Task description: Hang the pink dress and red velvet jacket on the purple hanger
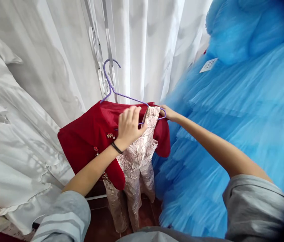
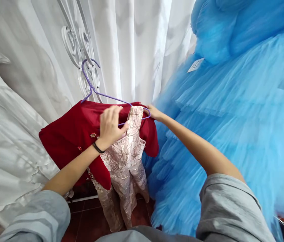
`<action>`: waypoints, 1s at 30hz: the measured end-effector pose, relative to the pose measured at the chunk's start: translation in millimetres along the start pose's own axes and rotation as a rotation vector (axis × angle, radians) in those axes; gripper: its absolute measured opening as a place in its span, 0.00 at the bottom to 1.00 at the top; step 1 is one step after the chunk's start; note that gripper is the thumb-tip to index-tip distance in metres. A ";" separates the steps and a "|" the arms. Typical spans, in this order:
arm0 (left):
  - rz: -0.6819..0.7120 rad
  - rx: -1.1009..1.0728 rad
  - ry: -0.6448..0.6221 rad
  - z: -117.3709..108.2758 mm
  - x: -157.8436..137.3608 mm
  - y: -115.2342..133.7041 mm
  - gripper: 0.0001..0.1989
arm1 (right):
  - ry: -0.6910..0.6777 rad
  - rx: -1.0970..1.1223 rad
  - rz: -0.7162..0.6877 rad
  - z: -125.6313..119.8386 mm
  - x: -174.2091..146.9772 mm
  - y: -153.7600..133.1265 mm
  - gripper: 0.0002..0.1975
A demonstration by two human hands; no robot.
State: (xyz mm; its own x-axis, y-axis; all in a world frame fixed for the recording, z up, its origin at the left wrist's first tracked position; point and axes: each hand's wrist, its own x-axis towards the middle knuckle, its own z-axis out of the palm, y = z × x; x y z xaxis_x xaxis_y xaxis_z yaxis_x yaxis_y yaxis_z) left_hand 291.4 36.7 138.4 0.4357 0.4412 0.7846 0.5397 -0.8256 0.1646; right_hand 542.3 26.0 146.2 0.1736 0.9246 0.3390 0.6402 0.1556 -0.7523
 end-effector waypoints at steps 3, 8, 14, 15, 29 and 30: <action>-0.119 -0.080 -0.299 22.3 12.8 17.3 0.20 | 0.225 -0.366 -0.022 -42.4 7.0 -39.3 0.15; -0.218 0.002 -0.376 34.5 36.2 14.1 0.22 | 0.620 -0.794 -0.145 -75.6 -13.3 -120.0 0.08; -0.276 -0.296 -0.453 38.3 49.1 -10.5 0.14 | 0.564 -1.064 -0.069 -63.1 -50.4 -103.7 0.12; -0.300 -0.436 -0.493 39.2 49.9 -13.5 0.13 | 0.458 -1.020 -0.054 -58.4 -52.7 -86.7 0.11; -0.215 -0.372 -0.307 40.2 40.3 -16.8 0.15 | 0.516 -0.954 0.053 -55.1 -30.1 -48.4 0.18; -0.224 -0.340 -0.291 41.7 39.8 -17.3 0.15 | 0.376 -0.933 0.081 -53.5 -31.8 -45.5 0.18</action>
State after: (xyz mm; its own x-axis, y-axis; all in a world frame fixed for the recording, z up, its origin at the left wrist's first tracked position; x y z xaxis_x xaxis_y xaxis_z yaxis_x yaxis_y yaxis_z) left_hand 329.5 83.3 141.9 0.5445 0.6610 0.5163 0.3992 -0.7456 0.5335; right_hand 547.7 -29.1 199.9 0.3642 0.7254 0.5841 0.9178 -0.3860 -0.0929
